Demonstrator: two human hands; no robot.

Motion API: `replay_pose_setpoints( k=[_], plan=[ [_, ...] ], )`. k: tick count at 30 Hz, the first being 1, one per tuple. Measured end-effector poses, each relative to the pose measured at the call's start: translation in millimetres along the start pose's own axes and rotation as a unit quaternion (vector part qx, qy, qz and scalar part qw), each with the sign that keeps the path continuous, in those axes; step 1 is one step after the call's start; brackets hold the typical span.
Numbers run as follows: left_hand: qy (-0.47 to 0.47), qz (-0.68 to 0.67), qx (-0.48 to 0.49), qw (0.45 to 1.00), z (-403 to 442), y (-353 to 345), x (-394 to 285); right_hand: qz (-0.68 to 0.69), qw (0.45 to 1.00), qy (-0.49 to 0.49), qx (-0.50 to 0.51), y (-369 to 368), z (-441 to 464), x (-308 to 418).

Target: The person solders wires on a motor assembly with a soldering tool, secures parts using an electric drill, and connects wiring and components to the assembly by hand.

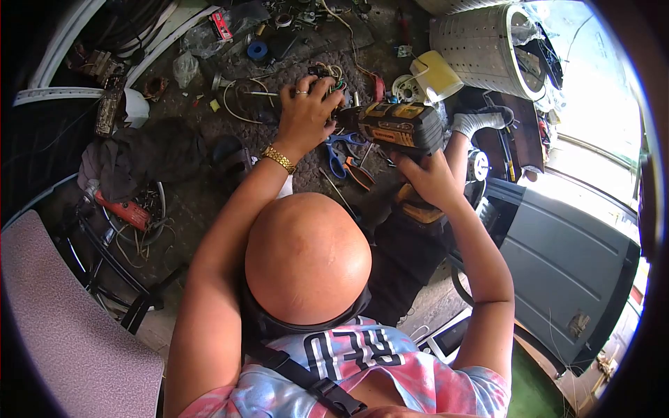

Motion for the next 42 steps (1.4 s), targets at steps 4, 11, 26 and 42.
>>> replay_pose_setpoints(
  k=[4, 11, 26, 42],
  plan=[
    [-0.005, -0.011, -0.001, 1.0, 0, 0, 0, -0.026, 1.0, 0.006, 0.004, 0, 6, -6],
    [-0.007, -0.02, -0.002, 1.0, 0, 3, 2, -0.068, 0.995, 0.068, -0.001, 1, 12, -18],
    [0.026, -0.047, -0.01, 0.999, 22, 25, 55, 0.006, 0.958, 0.011, -0.286, -87, 3, -168],
    [0.028, -0.157, 0.028, 0.987, 21, 30, 92, -0.15, 0.947, -0.026, -0.282, -115, 54, -259]
  ],
)
Point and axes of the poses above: each hand's wrist, its own z-axis towards the middle knuckle, its own y-axis out of the back of the hand, x = y × z, the point moved 3 cm from there along z, towards the middle knuckle, and after that the axes turned 4 degrees about -y, right-handed, at the moved point
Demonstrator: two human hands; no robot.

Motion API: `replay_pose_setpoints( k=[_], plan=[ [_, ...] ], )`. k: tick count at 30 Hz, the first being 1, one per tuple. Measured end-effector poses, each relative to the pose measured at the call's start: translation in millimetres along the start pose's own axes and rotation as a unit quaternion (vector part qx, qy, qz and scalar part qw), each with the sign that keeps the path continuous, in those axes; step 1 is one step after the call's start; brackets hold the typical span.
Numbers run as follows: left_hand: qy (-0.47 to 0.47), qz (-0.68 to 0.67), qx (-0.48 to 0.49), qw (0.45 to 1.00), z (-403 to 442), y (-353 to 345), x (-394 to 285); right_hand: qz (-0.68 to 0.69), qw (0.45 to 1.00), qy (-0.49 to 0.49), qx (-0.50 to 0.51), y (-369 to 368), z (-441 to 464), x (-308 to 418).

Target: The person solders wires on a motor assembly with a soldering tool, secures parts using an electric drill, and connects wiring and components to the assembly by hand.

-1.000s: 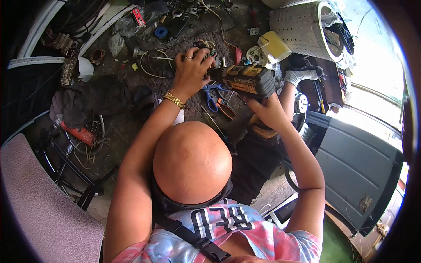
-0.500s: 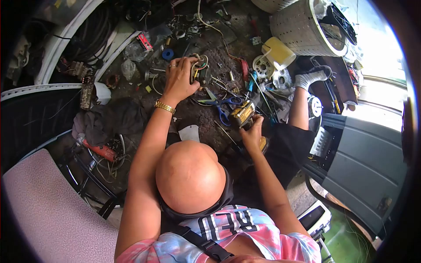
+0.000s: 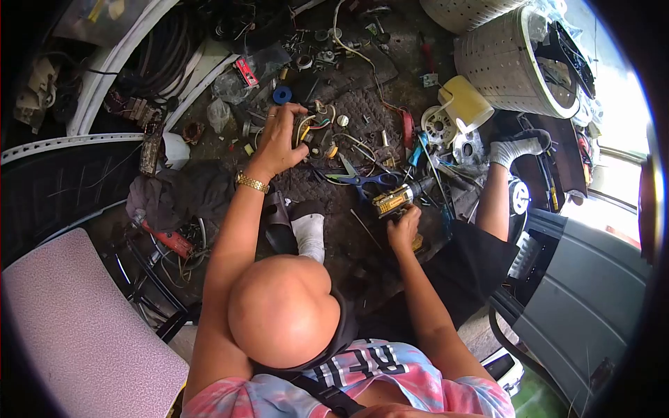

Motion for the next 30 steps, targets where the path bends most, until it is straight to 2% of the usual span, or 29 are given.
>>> replay_pose_setpoints(
  k=[2, 3, 5, 6, 7, 8, 9, 11, 12, 13, 15, 17, 18, 20, 21, 25, 26, 28, 29, 30],
  plan=[
    [-0.009, 0.004, 0.004, 1.0, 3, -1, -5, -0.105, 0.99, -0.094, -0.011, 19, 3, 21],
    [-0.016, 0.01, 0.007, 1.0, 5, -1, -7, -0.068, 0.994, -0.068, -0.056, 41, 11, 52],
    [-0.017, 0.01, 0.001, 1.0, 9, -3, -13, 0.042, 0.985, 0.11, -0.129, 52, 44, 79],
    [-0.021, 0.01, 0.002, 1.0, 8, -5, -17, 0.182, 0.972, 0.118, -0.088, 48, 68, 97],
    [-0.022, 0.013, 0.008, 1.0, 9, -7, -19, 0.311, 0.949, 0.052, 0.003, 29, 96, 107],
    [-0.021, 0.011, 0.008, 1.0, 9, -8, -21, 0.352, 0.924, -0.031, 0.149, 35, 121, 140],
    [-0.032, 0.016, 0.016, 0.999, 10, -10, -23, 0.364, 0.897, -0.055, 0.243, 23, 147, 158],
    [-0.043, 0.02, 0.019, 0.999, 12, -11, -28, 0.388, 0.853, -0.041, 0.347, -11, 190, 186],
    [-0.049, 0.012, 0.02, 0.999, 12, -12, -30, 0.386, 0.854, -0.038, 0.347, -16, 205, 202],
    [-0.055, 0.003, 0.022, 0.998, 12, -13, -31, 0.332, 0.846, -0.078, 0.41, -21, 213, 218],
    [-0.064, 0.01, 0.009, 0.998, 11, -14, -33, 0.27, 0.831, -0.122, 0.471, -24, 220, 234],
    [-0.07, 0.017, -0.003, 0.997, 11, -15, -34, 0.353, 0.753, -0.098, 0.546, -23, 220, 247],
    [-0.072, 0.014, -0.01, 0.997, 11, -15, -34, 0.35, 0.753, -0.101, 0.549, -21, 220, 248],
    [-0.072, 0.011, -0.017, 0.997, 10, -17, -33, 0.391, 0.736, -0.018, 0.552, -10, 223, 254],
    [-0.063, -0.003, -0.024, 0.998, 9, -17, -32, 0.438, 0.702, -0.025, 0.561, 1, 221, 259],
    [-0.055, -0.043, -0.052, 0.996, 8, -17, -25, 0.491, 0.686, 0.021, 0.536, 29, 211, 260],
    [-0.054, -0.043, -0.052, 0.996, 7, -18, -24, 0.468, 0.719, 0.065, 0.51, 34, 207, 258],
    [-0.028, -0.088, -0.072, 0.993, 6, -18, -18, 0.441, 0.749, 0.109, 0.483, 43, 193, 257],
    [-0.027, -0.087, -0.072, 0.993, 5, -19, -14, 0.467, 0.757, 0.121, 0.441, 47, 183, 257],
    [-0.024, -0.142, -0.082, 0.986, 5, -20, -8, 0.492, 0.762, 0.133, 0.399, 51, 174, 257]
  ],
)
Point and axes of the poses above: each hand's wrist, its own z-axis towards the middle knuckle, its own y-axis out of the back of the hand, x = y × z, the point moved 3 cm from there along z, towards the middle knuckle, and after that the axes turned 4 degrees about -y, right-handed, at the moved point
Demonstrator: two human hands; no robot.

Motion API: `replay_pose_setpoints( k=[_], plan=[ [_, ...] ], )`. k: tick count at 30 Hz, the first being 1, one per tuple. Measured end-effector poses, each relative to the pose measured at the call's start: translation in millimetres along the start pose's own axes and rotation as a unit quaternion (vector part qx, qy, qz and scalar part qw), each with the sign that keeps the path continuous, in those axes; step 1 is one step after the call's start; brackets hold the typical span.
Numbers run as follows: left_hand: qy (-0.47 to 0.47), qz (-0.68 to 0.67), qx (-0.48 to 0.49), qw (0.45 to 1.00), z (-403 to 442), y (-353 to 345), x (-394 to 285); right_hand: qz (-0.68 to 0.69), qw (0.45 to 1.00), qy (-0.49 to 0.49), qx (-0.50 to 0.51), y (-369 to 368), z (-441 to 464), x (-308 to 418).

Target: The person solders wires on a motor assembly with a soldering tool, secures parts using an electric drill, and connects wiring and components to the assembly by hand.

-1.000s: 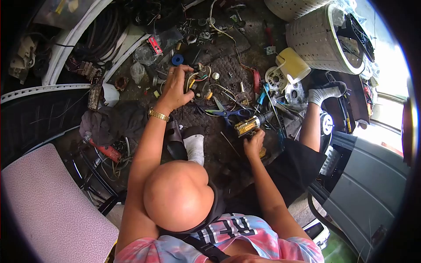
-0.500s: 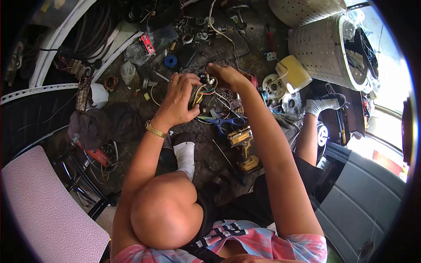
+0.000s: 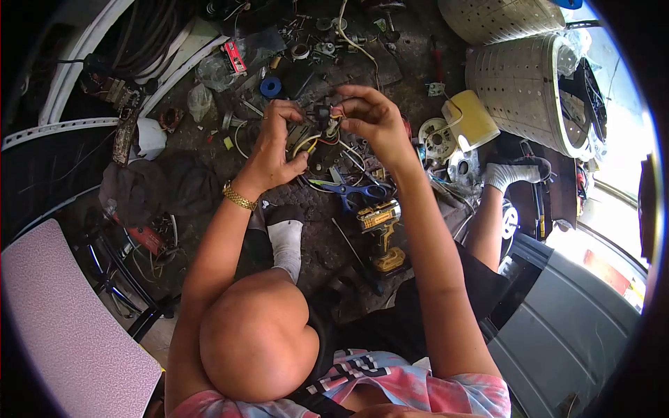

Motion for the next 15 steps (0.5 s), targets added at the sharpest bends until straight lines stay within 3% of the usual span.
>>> replay_pose_setpoints(
  k=[2, 4, 10, 15],
  plan=[
    [0.008, -0.055, -0.011, 0.998, -1, 2, 3, 0.011, 1.0, 0.004, -0.018, -11, -16, -6],
    [0.04, -0.115, 0.0, 0.993, 1, 4, 3, -0.003, 0.993, 0.083, -0.079, -25, -30, -16],
    [0.084, -0.144, 0.003, 0.986, 1, 3, 5, 0.052, 0.972, 0.151, -0.174, -43, -40, -54],
    [0.007, -0.098, -0.07, 0.993, 2, -4, -1, 0.0, 0.956, 0.17, -0.24, -46, -41, -59]
  ],
)
Point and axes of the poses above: each hand's wrist, its own z-axis towards the middle knuckle, its own y-axis out of the back of the hand, x = y × z, the point moved 3 cm from there along z, towards the middle knuckle, and after that the axes turned 4 degrees about -y, right-handed, at the moved point
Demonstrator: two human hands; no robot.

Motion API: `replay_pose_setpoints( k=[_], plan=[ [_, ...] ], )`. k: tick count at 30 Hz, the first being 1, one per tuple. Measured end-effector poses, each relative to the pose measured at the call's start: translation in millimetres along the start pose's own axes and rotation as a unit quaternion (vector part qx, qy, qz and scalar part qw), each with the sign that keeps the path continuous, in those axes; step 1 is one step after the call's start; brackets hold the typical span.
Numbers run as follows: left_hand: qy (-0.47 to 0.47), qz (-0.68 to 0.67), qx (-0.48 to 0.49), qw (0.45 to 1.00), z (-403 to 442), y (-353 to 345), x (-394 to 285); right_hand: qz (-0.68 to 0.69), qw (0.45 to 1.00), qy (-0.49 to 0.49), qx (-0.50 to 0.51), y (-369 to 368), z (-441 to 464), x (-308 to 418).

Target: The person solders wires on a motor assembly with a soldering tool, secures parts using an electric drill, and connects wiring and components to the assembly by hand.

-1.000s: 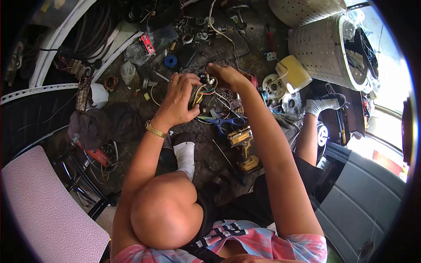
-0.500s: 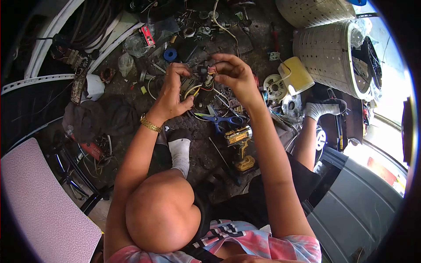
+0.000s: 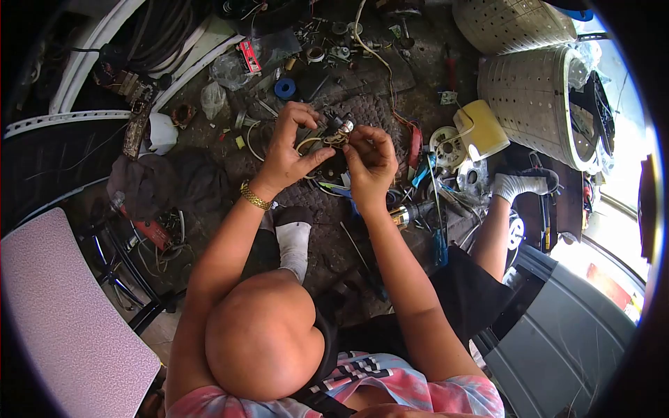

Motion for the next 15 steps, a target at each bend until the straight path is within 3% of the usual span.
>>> replay_pose_setpoints(
  k=[8, 11, 15],
  plan=[
    [-0.046, 0.138, -0.04, 0.989, 7, -4, -5, 0.022, 0.998, -0.032, 0.041, 1, 8, 12],
    [-0.051, 0.158, -0.042, 0.985, 7, -6, -5, 0.1, 0.989, -0.103, 0.032, 4, 19, 16],
    [-0.05, 0.166, -0.033, 0.984, 5, -6, -4, 0.053, 0.975, -0.201, 0.076, 8, 38, 18]
  ],
)
Point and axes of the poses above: each hand's wrist, its own z-axis towards the middle knuckle, its own y-axis out of the back of the hand, x = y × z, the point moved 3 cm from there along z, towards the middle knuckle, and after that the axes turned 4 degrees about -y, right-handed, at the moved point
